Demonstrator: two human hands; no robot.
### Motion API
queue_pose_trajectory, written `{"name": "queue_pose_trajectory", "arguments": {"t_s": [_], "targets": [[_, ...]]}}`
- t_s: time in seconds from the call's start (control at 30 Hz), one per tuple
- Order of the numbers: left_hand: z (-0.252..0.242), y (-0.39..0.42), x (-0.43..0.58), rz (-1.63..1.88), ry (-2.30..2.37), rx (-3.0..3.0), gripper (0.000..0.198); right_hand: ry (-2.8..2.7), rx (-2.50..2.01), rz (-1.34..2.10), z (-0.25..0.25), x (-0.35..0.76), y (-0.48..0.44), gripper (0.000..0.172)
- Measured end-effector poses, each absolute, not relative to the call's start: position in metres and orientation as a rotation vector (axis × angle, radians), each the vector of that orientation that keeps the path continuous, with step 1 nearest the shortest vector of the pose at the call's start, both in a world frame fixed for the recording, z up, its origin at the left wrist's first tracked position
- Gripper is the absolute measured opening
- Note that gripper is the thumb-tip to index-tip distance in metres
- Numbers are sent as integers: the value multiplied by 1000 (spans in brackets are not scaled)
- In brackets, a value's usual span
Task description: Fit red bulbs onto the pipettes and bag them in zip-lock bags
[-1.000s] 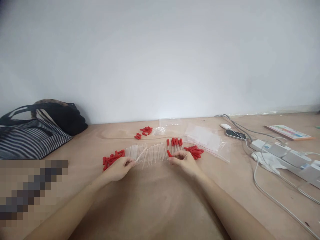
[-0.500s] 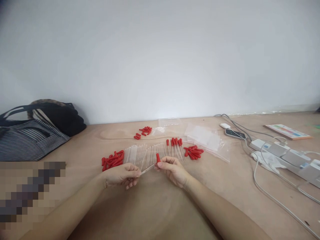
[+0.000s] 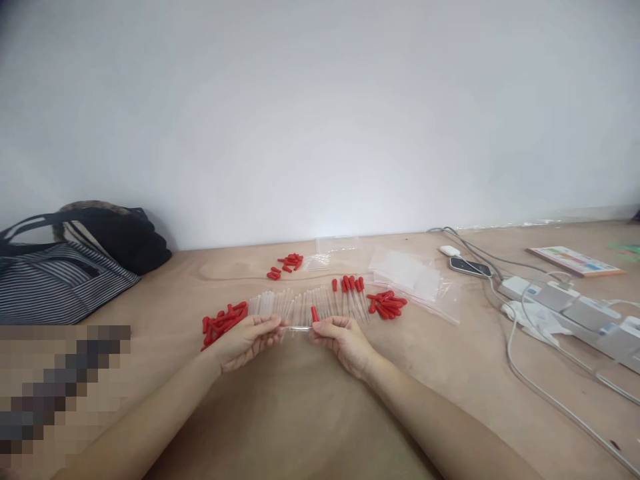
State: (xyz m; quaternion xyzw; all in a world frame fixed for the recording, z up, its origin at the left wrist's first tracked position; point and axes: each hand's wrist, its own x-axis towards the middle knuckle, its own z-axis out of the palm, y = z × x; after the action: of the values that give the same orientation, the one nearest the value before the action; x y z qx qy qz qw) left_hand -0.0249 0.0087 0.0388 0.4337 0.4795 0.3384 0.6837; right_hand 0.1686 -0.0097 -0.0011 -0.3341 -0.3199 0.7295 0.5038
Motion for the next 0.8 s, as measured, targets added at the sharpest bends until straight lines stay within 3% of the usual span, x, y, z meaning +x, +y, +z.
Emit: {"name": "queue_pose_trajectory", "arguments": {"t_s": [0.27, 0.4, 0.8], "targets": [[13, -6, 3, 1024, 890, 805, 16, -555, -756, 1846, -1, 154, -18, 10], [13, -5, 4, 1089, 879, 776, 9, -616, -739, 1958, 2, 159, -21, 7], [31, -1, 1, 1136, 971, 628, 19, -984, -831, 2158, 6, 169, -21, 7]]}}
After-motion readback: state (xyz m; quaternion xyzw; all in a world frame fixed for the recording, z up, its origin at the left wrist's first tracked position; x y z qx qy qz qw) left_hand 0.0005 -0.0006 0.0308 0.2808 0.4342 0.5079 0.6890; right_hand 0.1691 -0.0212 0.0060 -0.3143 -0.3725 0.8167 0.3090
